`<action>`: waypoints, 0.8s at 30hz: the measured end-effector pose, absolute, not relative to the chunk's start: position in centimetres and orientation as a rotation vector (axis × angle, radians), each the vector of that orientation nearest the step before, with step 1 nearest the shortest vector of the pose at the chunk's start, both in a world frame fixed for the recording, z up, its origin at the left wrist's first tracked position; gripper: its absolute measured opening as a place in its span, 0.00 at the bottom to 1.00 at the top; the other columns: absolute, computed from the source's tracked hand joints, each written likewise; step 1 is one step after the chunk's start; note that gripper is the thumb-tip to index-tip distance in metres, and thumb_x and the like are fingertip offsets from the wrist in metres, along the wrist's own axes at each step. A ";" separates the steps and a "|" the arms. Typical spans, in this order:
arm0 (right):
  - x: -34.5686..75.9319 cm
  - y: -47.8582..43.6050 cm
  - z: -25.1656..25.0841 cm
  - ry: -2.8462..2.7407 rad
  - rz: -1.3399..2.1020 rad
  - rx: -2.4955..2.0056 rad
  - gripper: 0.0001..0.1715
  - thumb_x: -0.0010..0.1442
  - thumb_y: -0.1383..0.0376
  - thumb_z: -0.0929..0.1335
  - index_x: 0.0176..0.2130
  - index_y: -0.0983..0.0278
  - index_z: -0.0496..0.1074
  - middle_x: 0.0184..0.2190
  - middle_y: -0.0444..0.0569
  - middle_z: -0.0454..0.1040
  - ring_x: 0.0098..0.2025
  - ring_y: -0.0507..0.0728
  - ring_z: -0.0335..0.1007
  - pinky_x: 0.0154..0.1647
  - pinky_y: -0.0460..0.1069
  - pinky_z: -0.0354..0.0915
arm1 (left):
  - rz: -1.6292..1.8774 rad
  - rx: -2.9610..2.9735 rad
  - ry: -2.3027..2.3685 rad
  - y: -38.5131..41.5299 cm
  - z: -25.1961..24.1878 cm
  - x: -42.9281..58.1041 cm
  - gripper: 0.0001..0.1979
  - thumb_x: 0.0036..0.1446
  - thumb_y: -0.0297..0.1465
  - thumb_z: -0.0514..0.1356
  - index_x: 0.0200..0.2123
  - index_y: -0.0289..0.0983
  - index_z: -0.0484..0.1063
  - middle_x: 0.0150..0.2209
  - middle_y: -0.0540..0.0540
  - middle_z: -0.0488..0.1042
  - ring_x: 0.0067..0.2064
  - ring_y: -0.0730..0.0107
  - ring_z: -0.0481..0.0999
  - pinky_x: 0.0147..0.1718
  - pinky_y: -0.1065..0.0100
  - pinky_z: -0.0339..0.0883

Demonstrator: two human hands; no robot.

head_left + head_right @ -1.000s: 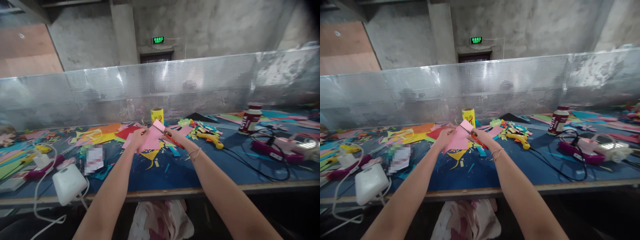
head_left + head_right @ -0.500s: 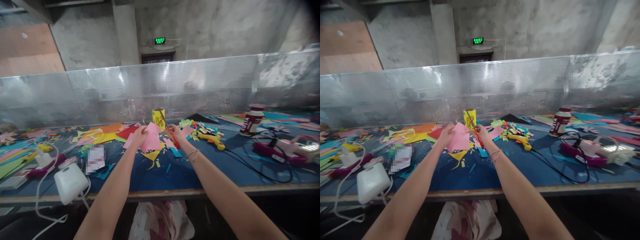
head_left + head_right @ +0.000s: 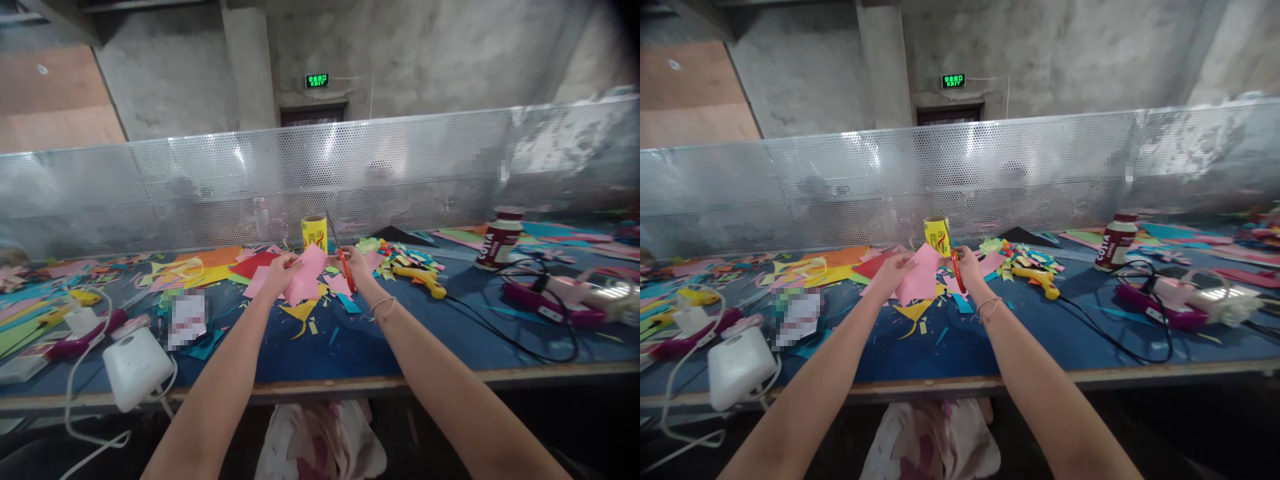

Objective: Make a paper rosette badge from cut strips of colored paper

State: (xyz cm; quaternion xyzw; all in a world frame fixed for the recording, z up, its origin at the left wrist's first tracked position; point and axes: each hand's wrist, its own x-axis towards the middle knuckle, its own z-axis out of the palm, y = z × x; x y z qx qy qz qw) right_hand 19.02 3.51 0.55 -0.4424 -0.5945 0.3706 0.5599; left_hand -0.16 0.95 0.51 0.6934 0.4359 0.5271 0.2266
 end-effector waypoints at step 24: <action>19.1 2.5 1.3 -1.194 0.902 -0.799 0.26 0.38 0.52 0.71 0.30 0.59 0.54 0.24 0.41 0.64 0.26 0.52 0.67 0.23 0.48 0.65 | 1.439 1.135 0.803 0.4 0.3 1.2 0.13 0.46 0.38 0.61 0.29 0.33 0.66 0.37 0.41 0.74 0.26 0.77 0.70 0.27 0.71 0.66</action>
